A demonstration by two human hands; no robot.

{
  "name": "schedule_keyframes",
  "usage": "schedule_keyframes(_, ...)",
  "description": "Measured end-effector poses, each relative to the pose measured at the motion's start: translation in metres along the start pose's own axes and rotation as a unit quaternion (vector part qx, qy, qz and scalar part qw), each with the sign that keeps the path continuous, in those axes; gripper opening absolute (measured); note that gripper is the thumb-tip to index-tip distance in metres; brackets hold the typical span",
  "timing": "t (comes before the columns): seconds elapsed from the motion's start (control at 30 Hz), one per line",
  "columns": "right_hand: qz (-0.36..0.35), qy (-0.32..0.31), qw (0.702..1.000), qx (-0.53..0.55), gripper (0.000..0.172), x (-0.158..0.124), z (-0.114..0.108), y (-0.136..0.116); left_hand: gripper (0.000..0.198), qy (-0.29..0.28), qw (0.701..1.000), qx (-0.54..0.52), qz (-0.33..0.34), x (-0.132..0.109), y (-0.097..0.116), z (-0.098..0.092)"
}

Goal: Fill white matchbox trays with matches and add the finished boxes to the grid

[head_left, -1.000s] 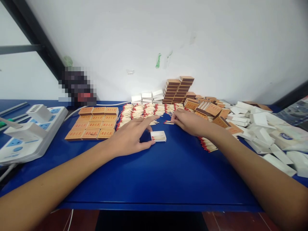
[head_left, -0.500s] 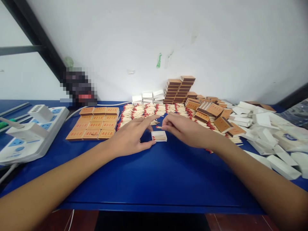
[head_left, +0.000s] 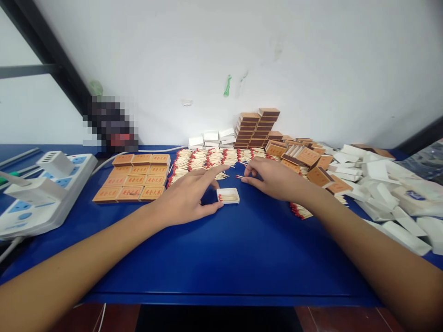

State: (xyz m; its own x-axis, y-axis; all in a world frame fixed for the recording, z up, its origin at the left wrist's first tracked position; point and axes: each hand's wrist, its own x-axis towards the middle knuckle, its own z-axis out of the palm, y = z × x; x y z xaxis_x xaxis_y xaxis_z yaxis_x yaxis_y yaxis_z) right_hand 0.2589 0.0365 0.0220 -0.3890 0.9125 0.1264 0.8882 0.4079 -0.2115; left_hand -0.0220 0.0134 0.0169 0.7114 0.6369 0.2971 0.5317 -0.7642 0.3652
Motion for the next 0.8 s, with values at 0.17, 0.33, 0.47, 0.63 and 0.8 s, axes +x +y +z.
schedule_keyframes(0.17, 0.015, -0.027, 1.000, 0.005, 0.019, 0.002, 0.003, 0.000, 0.077, 0.002, 1.000, -0.003, 0.008, 0.000, 0.000, 0.000)
schedule_keyframes(0.33, -0.057, 0.013, 0.995, 0.077, 0.015, -0.011, 0.000, -0.025, 0.079, 0.009, 1.000, -0.006, 0.009, 0.000, 0.002, 0.000)
schedule_keyframes(0.47, -0.102, -0.007, 0.990, 0.093, 0.016, -0.022, 0.003, -0.047, 0.083, 0.014, 1.000, -0.008, 0.005, 0.000, 0.000, 0.001)
schedule_keyframes(0.63, -0.085, 0.035, 0.991, 0.094, 0.019, -0.013, 0.000, -0.028, 0.083, 0.001, 1.000, -0.004, -0.011, -0.001, -0.001, 0.002)
schedule_keyframes(0.8, 0.087, 0.091, 0.992, -0.016, 0.021, 0.005, -0.002, 0.013, 0.081, -0.004, 1.000, -0.004, -0.012, 0.000, 0.000, 0.001)
